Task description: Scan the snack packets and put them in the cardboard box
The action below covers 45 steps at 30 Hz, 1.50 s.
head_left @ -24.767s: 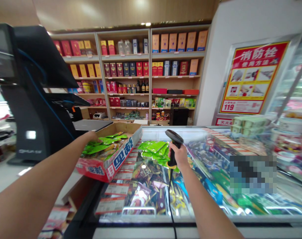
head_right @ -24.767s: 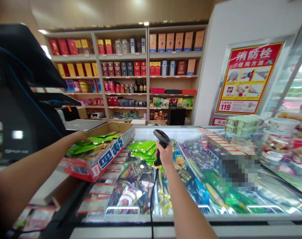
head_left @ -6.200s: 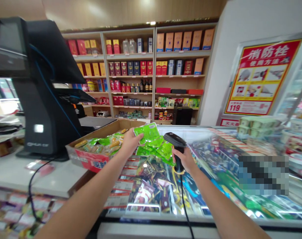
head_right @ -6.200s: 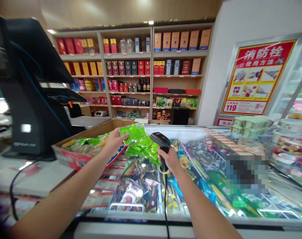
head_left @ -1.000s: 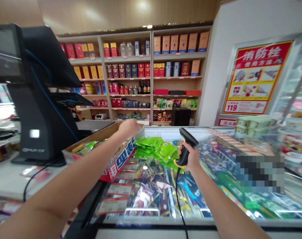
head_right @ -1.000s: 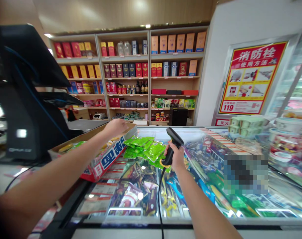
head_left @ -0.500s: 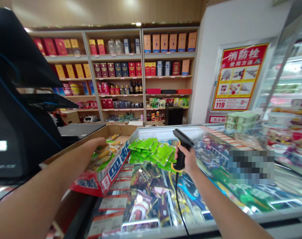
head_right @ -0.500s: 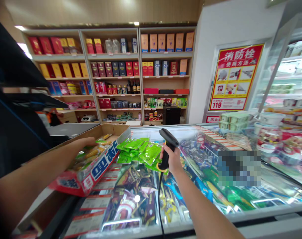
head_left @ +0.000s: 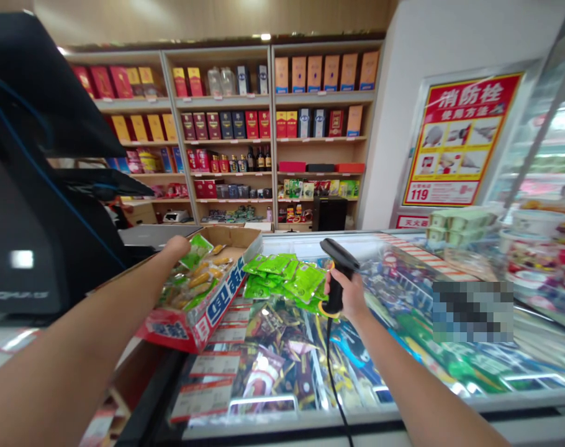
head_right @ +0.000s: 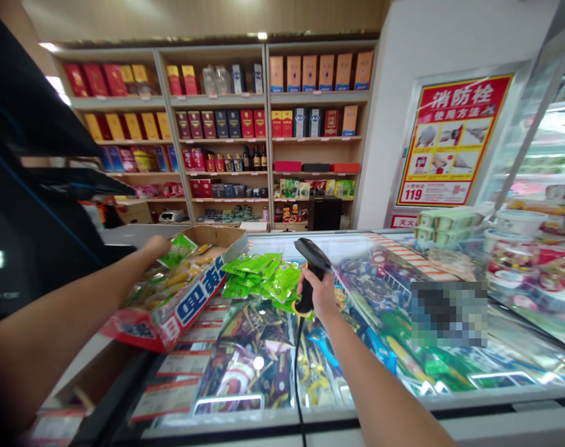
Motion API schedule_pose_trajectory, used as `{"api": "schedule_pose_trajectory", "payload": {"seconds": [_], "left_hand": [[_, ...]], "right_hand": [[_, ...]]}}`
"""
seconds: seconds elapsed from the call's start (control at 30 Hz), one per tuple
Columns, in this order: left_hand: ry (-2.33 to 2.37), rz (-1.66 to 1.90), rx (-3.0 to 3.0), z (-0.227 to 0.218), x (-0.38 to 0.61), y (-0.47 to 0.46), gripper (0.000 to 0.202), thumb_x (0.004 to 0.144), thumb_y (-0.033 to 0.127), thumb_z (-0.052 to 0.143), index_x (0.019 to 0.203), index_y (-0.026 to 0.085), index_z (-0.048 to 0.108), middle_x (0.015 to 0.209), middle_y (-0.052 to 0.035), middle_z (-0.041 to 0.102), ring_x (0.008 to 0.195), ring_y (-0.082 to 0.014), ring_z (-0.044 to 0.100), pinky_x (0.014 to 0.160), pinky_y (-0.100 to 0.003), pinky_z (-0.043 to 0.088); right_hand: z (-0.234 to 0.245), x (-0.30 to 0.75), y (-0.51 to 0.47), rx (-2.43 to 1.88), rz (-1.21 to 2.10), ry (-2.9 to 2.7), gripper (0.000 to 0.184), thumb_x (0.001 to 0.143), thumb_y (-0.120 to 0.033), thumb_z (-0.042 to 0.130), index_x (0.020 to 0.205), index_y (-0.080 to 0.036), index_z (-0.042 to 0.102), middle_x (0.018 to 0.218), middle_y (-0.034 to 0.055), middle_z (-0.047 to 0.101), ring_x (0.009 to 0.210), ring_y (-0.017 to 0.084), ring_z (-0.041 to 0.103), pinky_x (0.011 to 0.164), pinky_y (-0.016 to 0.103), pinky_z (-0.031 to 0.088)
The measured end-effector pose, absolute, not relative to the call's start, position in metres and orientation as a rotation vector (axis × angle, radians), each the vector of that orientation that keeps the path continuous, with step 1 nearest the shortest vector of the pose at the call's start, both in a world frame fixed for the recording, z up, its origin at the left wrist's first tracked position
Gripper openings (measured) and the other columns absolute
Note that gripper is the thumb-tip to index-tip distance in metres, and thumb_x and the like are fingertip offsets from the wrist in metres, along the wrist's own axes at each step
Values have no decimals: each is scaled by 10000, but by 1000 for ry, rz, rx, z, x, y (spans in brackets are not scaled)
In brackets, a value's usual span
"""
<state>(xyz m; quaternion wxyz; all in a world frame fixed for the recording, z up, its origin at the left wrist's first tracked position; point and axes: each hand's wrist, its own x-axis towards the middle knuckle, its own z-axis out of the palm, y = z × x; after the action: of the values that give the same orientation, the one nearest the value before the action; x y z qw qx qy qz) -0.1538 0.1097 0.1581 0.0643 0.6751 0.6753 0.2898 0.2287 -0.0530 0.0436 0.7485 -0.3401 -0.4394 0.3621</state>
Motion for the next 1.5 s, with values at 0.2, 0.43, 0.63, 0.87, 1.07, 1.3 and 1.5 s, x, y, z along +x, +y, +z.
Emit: {"api": "schedule_pose_trajectory", "payload": {"seconds": [0.2,0.43,0.63,0.87,1.07,1.3,1.5], "left_hand": [[1907,1181,1767,196,-113,75,192,881,108,429,697,160,441,539,40,396,519,-98,436,487,-175,304],[444,831,838,156,-38,-21,115,885,113,409,800,138,481,562,49,372,357,-27,307,311,-94,190],[231,610,352,70,-11,-11,189,896,46,349,944,155,496,529,66,355,307,-25,358,282,-64,221],[303,456,393,38,-18,8,132,871,66,415,897,154,510,492,73,308,278,-24,317,259,-64,205],[378,421,481,37,-14,5,126,875,87,436,885,153,543,490,81,277,289,-6,218,269,-52,170],[369,387,519,39,-15,4,75,869,114,487,842,141,551,485,78,267,297,2,216,276,-42,145],[304,356,537,38,-15,5,78,860,106,478,850,138,548,492,82,267,304,1,217,278,-44,158]], "right_hand": [[42,228,-52,-732,805,-982,243,707,-364,716,798,-168,604,542,-33,591,383,113,528,405,236,409],[41,227,-51,-737,814,-1047,215,741,-361,692,734,-171,591,500,-26,580,379,118,521,417,241,411],[48,224,-61,-813,773,-1219,223,739,-368,687,701,-172,585,472,-21,570,383,121,509,434,251,413],[55,224,-71,-802,958,-1516,236,727,-388,701,743,-171,609,457,-24,573,380,128,506,449,260,397],[51,226,-66,-824,1028,-1583,252,698,-399,738,754,-175,637,449,-30,569,360,132,498,441,263,373],[53,226,-70,-841,990,-1621,222,739,-386,703,717,-177,629,448,-19,574,382,135,501,473,270,388],[54,227,-70,-835,1004,-1611,232,727,-384,712,688,-173,622,459,-17,570,378,134,504,464,267,374]]}}
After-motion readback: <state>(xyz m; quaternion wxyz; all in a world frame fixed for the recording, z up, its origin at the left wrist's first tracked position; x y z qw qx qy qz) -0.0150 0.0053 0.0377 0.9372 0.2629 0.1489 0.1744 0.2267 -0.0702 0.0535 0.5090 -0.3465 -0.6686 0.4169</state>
